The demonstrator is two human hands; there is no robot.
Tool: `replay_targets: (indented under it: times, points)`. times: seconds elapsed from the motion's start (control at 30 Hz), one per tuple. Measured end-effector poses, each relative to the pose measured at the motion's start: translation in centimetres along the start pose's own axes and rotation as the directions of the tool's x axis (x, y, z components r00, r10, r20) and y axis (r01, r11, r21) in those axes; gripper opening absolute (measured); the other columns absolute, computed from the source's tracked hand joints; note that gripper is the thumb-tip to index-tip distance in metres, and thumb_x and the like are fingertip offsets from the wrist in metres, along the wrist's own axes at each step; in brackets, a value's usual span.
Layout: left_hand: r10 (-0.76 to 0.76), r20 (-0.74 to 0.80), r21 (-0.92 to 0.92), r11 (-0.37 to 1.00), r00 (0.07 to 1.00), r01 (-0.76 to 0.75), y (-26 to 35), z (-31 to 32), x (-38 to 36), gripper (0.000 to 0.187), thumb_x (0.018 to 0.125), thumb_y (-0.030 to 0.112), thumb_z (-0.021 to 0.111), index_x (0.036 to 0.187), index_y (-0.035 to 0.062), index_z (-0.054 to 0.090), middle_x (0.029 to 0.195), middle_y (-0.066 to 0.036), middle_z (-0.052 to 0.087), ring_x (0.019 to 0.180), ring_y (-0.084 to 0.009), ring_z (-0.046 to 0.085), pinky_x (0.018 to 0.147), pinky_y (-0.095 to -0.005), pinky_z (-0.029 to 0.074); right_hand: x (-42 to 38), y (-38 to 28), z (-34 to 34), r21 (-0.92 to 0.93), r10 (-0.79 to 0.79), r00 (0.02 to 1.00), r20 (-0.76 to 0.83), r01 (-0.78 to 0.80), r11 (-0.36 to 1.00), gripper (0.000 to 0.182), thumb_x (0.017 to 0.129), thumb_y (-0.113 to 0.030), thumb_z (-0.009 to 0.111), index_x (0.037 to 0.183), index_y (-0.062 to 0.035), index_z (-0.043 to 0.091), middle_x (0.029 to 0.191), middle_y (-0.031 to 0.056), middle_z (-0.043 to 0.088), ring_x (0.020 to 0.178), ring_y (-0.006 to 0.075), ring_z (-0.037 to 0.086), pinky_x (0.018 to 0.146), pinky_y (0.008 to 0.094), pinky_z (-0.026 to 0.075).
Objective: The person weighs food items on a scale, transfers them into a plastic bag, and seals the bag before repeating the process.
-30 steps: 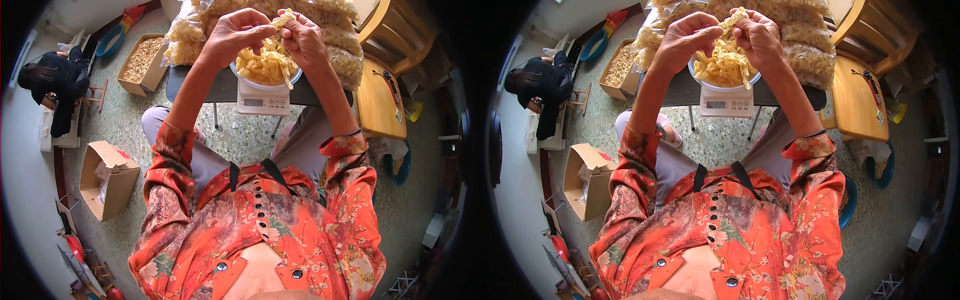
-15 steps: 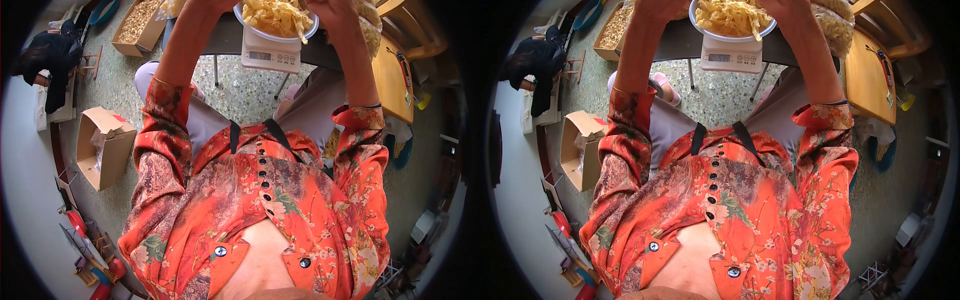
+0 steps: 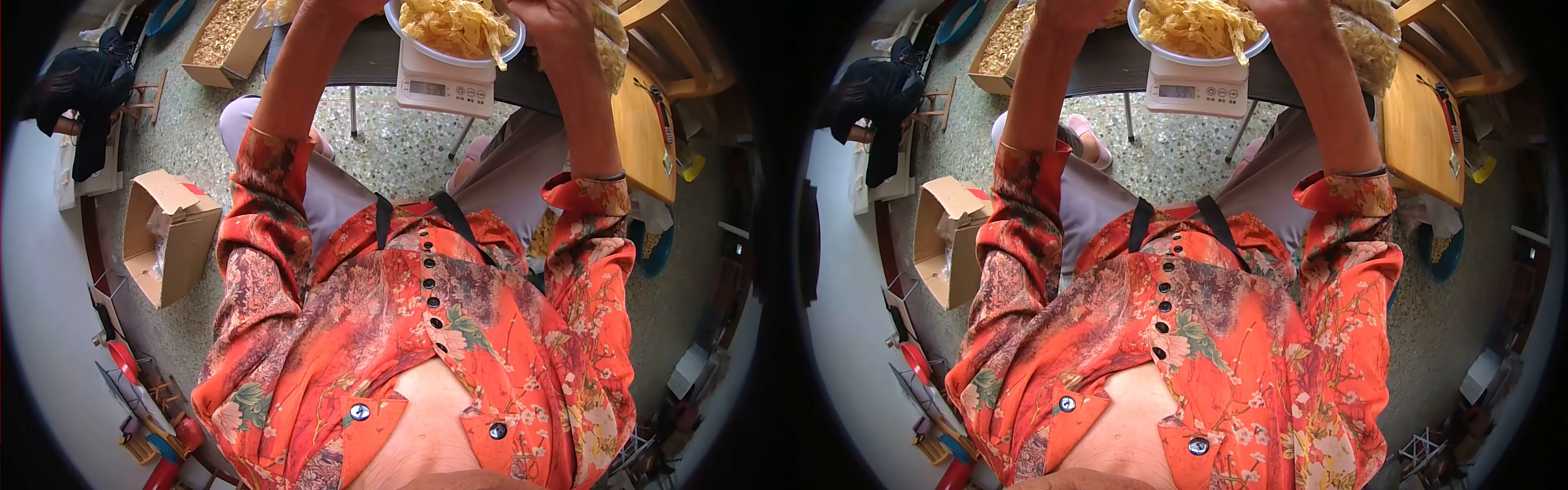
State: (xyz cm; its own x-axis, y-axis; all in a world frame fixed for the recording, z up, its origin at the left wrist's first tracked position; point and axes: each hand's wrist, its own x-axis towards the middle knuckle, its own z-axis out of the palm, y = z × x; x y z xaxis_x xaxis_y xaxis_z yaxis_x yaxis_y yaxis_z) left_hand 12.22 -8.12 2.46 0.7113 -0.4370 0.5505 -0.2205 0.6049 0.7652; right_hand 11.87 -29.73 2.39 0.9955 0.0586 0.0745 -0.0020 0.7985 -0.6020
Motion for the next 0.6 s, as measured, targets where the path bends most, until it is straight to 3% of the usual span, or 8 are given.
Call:
replay_targets:
  times: [0.13,0.23,0.33,0.4,0.47,0.53,0.57,0.6]
  points:
    - [-0.144,-0.117,0.169,0.972,0.983,0.163,0.8,1.7,-0.9,0.026,0.103,0.024,0.065,0.12,0.0053,0.059,0.112,-0.016,0.07,0.1,-0.0239,0.071,0.082,-0.0361,0.06,-1.0,-0.2,2.3,-0.078,-0.014,1.0,-0.024,0.013,0.997,0.014,0.106,-0.025,0.058,0.103,-0.0108,0.06,0.071,-0.0041,0.051,0.052,0.0052,0.043,0.04,0.0207,0.028]
    - [-0.294,-0.135,-0.102,0.954,0.946,0.282,0.7,2.1,-1.0,0.043,0.104,0.035,0.061,0.13,0.0017,0.053,0.11,-0.014,0.068,0.099,-0.0263,0.072,0.086,-0.0387,0.06,-1.7,-0.3,4.3,-0.287,-0.194,0.981,-0.026,0.179,0.941,0.014,0.105,-0.023,0.06,0.102,-0.0098,0.064,0.068,-0.0055,0.053,0.052,0.0045,0.046,0.042,0.0198,0.03]
    - [-0.314,-0.08,-0.314,0.909,0.946,0.275,1.7,4.6,-1.5,0.053,0.105,0.041,0.057,0.137,-0.0004,0.047,0.115,-0.014,0.065,0.104,-0.0273,0.069,0.092,-0.0445,0.059,-3.3,0.1,6.5,-0.476,-0.301,0.933,0.197,0.359,0.803,0.016,0.104,-0.021,0.061,0.098,-0.0076,0.068,0.065,-0.0059,0.057,0.053,0.0021,0.047,0.044,0.0181,0.034]
    - [-0.289,-0.34,-0.451,0.885,0.895,0.114,1.0,6.4,-1.2,0.053,0.105,0.04,0.055,0.14,0.0009,0.045,0.124,-0.014,0.062,0.111,-0.0277,0.065,0.094,-0.0493,0.057,-3.1,1.0,7.4,-0.754,-0.415,0.799,0.435,0.575,0.317,0.019,0.104,-0.019,0.061,0.095,-0.0045,0.07,0.066,-0.0047,0.061,0.057,0.0017,0.053,0.049,0.0182,0.04]
    - [-0.154,-0.366,-0.389,0.921,0.918,0.0,0.7,8.0,-1.3,0.048,0.106,0.039,0.053,0.139,0.0046,0.047,0.127,-0.011,0.06,0.116,-0.0262,0.061,0.095,-0.0493,0.056,-3.9,1.8,8.7,-0.766,-0.401,0.82,0.41,0.548,0.338,0.019,0.103,-0.018,0.061,0.097,-0.0026,0.07,0.073,0.0008,0.067,0.063,0.0039,0.06,0.053,0.021,0.046]
    - [-0.239,-0.312,-0.59,0.807,0.92,0.01,-0.8,6.4,-0.3,0.042,0.107,0.037,0.05,0.137,0.0079,0.05,0.125,-0.008,0.062,0.115,-0.0241,0.062,0.098,-0.0443,0.054,-4.4,1.9,9.1,-0.789,-0.404,0.753,0.52,0.604,0.11,0.018,0.101,-0.017,0.062,0.098,-0.0013,0.069,0.075,0.007,0.07,0.066,0.0127,0.066,0.059,0.028,0.051]
    - [-0.169,-0.235,-0.688,0.725,0.957,-0.04,-1.6,6.0,-0.1,0.036,0.108,0.032,0.048,0.135,0.009,0.052,0.124,-0.007,0.063,0.115,-0.0217,0.062,0.1,-0.0386,0.053,-3.6,2.0,8.6,-0.701,-0.425,0.592,0.685,0.695,-0.16,0.015,0.099,-0.014,0.062,0.099,-0.0007,0.067,0.082,0.0144,0.071,0.073,0.0223,0.069,0.067,0.0348,0.053]
    - [-0.169,-0.235,-0.687,0.725,0.957,-0.041,-1.8,6.3,0.1,0.036,0.108,0.032,0.048,0.135,0.009,0.052,0.124,-0.007,0.063,0.115,-0.0217,0.062,0.1,-0.0386,0.053,-3.6,2.1,8.8,-0.7,-0.425,0.592,0.685,0.696,-0.16,0.015,0.099,-0.014,0.062,0.099,-0.0007,0.067,0.082,0.0144,0.071,0.073,0.0223,0.069,0.067,0.0348,0.053]
